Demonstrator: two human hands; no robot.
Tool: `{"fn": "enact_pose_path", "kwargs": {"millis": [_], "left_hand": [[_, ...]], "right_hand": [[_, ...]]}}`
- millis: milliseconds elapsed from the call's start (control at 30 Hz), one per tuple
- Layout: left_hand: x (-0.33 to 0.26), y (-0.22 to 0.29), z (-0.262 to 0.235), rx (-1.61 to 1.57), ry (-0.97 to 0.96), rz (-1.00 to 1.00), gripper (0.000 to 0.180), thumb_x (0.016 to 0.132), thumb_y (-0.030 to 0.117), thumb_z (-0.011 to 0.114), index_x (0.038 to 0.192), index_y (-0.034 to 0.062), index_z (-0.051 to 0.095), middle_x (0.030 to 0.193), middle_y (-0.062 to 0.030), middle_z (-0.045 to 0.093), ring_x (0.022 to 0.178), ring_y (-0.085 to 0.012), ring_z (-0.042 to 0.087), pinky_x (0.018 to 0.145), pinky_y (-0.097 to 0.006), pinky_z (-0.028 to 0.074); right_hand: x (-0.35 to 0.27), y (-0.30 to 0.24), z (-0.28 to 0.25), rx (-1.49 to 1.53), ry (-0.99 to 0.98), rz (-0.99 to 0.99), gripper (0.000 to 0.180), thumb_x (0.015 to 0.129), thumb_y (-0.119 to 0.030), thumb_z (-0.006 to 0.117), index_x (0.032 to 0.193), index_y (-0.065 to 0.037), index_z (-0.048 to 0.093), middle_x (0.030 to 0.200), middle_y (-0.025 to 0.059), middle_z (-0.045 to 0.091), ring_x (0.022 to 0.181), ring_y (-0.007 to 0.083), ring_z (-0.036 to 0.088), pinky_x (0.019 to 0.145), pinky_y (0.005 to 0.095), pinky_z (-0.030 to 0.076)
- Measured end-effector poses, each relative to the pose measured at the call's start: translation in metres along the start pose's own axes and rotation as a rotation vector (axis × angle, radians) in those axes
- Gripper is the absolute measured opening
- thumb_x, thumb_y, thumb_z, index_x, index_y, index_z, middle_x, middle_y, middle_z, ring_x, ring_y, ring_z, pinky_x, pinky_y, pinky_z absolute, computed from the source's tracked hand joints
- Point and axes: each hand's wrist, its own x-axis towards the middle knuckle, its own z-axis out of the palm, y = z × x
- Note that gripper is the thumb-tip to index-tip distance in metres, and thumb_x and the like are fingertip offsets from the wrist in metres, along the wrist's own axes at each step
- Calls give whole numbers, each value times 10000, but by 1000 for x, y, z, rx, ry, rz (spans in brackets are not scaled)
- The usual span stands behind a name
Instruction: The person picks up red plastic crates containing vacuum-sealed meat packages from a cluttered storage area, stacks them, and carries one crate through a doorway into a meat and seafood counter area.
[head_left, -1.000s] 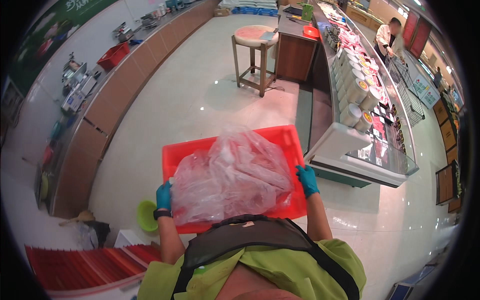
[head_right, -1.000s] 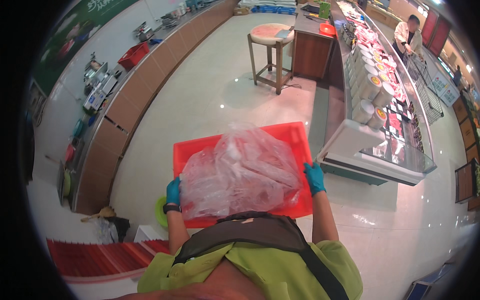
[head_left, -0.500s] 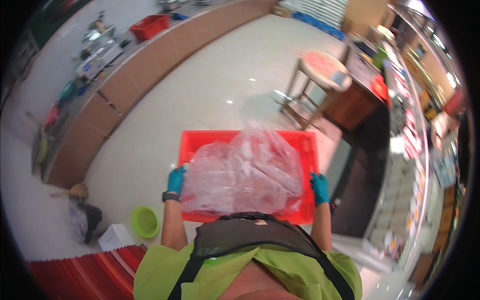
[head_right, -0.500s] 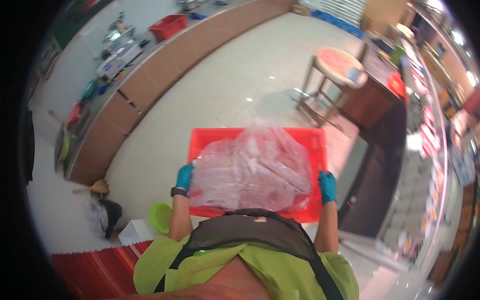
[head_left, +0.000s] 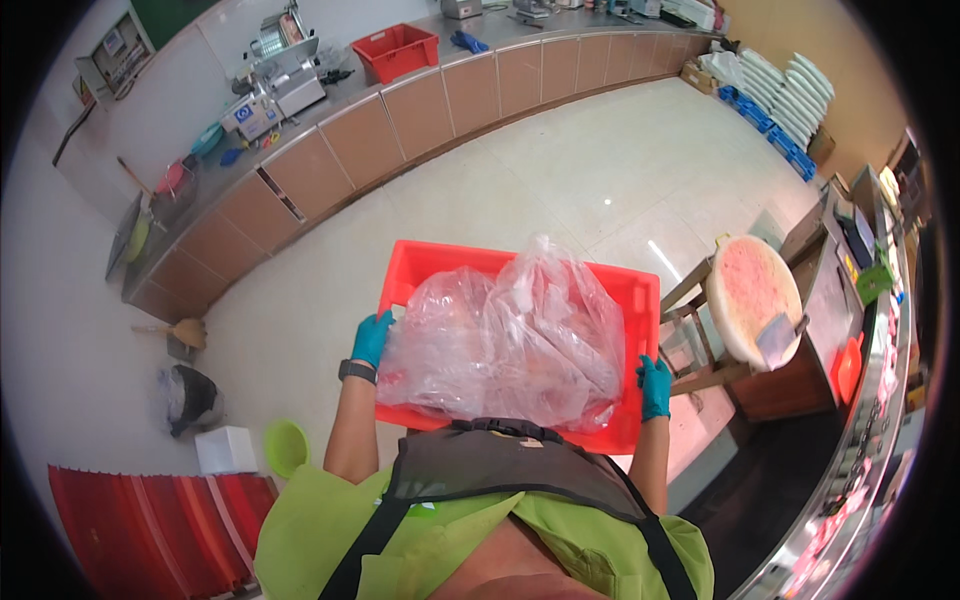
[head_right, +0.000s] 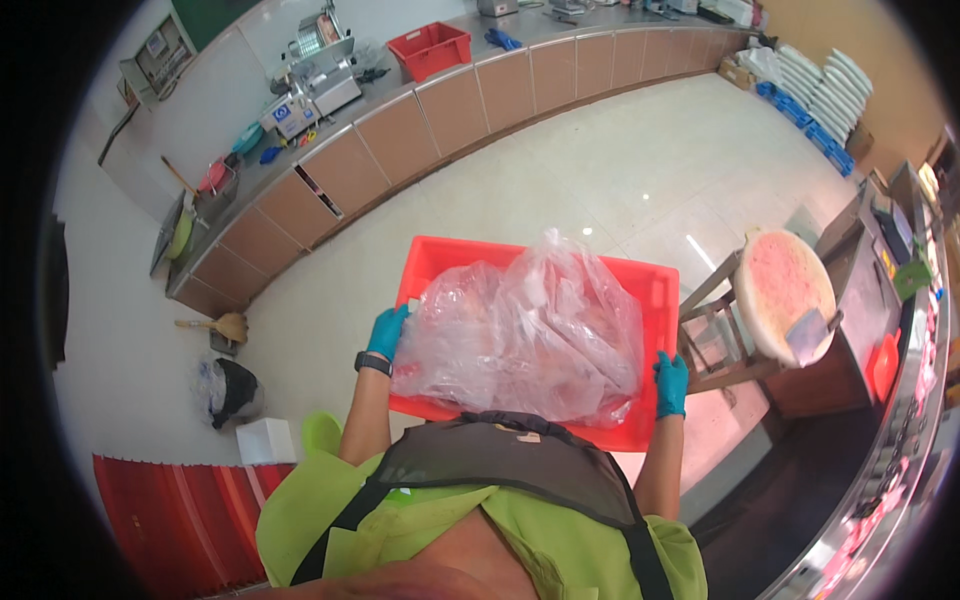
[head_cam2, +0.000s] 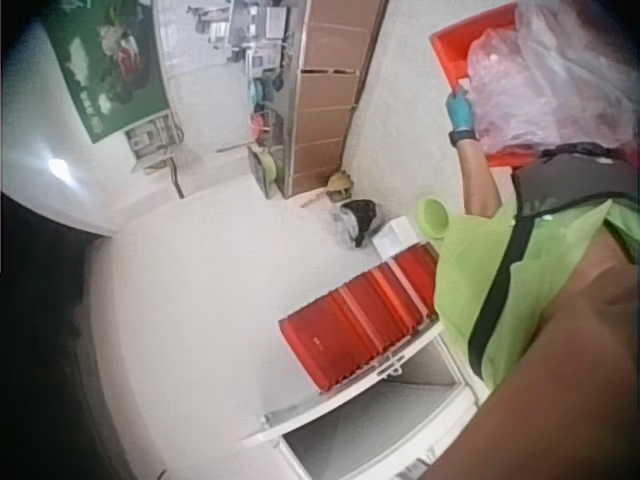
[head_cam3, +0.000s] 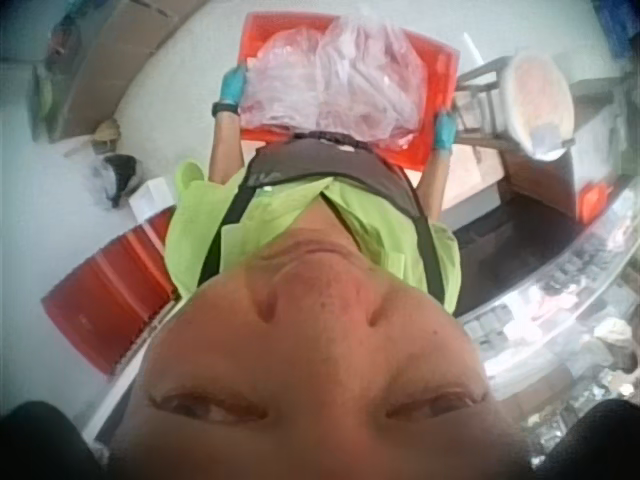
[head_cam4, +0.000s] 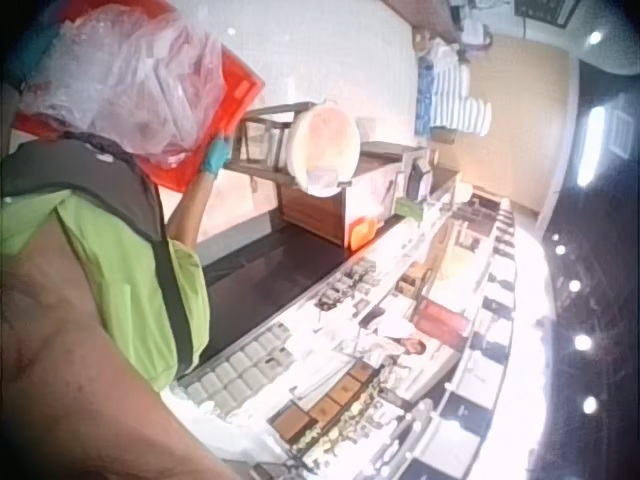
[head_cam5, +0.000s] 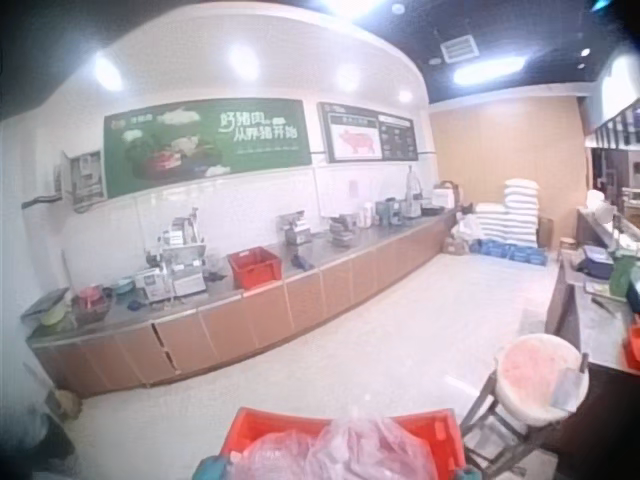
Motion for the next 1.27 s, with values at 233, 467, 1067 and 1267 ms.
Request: {"fn": "enact_pose_path", "kwargs": {"millis": [233,467,1067,1267], "left_hand": [[22,-50,21,-59,-82,-79,377,892,399,569,915,31,650,726,-10,568,633,-117,504,588,-284,429],[-26,-25,-58,-11,-166,-11,408,881,410,568,934,18,668,786,-50,622,686,-150,563,643,-306,461],[-310,-12,-214,122,-193,-32,424,895,432,555,963,29,664,747,-30,606,674,-161,562,655,-310,464],[-232,-40,-209,86,-184,-44,473,871,473,579,1028,34,656,824,-97,644,718,-183,594,689,-312,476]], "right_hand": [[-7,13,-9,-86,68,-30,197,882,-236,610,872,-40,618,619,39,543,463,86,434,431,241,338],[-143,-18,-24,-40,146,0,216,868,-232,623,890,-19,646,635,68,570,467,120,477,430,265,379],[-457,-37,-142,5,159,136,193,854,-219,633,856,-30,594,636,43,558,485,107,462,454,251,372],[-414,-63,-83,-40,170,79,195,853,-224,632,833,-39,577,623,40,554,471,100,446,453,248,359]]}}
